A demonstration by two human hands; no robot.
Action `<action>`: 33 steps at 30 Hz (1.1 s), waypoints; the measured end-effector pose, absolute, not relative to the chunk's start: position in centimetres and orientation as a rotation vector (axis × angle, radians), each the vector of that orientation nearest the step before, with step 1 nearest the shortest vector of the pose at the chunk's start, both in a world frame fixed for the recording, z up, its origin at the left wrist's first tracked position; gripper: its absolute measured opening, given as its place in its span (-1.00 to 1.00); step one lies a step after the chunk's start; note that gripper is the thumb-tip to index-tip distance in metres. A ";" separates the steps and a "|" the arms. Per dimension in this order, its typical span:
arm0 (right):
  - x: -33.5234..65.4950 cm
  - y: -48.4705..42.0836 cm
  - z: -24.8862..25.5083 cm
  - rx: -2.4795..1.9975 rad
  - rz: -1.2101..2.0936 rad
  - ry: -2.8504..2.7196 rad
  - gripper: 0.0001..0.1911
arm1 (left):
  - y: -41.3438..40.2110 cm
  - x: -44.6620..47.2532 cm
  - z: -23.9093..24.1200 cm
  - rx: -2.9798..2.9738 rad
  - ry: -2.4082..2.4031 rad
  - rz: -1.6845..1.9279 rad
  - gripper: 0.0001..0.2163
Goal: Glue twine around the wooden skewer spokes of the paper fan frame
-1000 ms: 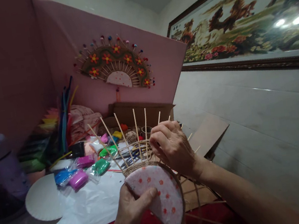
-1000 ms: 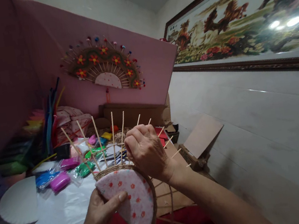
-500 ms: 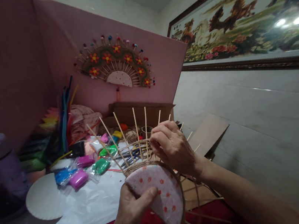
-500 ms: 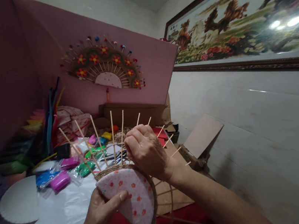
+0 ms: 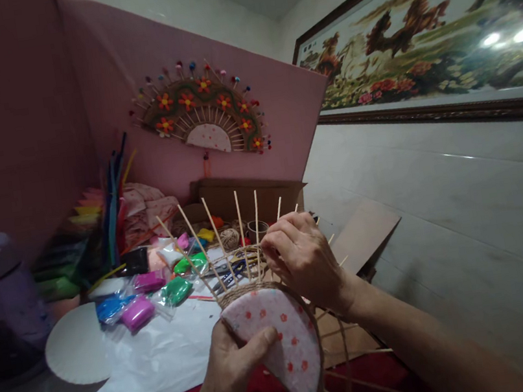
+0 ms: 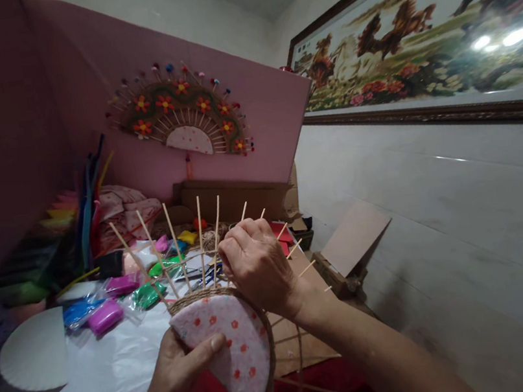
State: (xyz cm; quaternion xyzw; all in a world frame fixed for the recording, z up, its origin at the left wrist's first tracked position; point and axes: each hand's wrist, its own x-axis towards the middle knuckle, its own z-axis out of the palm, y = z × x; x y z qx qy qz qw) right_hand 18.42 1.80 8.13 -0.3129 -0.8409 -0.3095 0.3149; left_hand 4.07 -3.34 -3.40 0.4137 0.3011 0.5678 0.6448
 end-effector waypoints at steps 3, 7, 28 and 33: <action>18.5 1.9 8.3 -0.781 -0.818 -2.231 -0.87 | -3.3 4.1 -3.1 0.950 0.672 1.294 -0.72; 18.6 1.8 8.5 -0.743 -0.809 -2.205 -0.90 | -3.3 4.0 -3.0 0.959 0.666 1.296 -0.72; 18.5 1.3 8.6 -0.946 -0.458 -2.203 -0.96 | -3.4 4.0 -2.6 0.925 0.643 1.253 -0.72; 18.6 1.2 9.0 -0.989 -0.319 -2.120 -0.94 | -3.5 4.0 -2.5 0.947 0.605 1.233 -0.70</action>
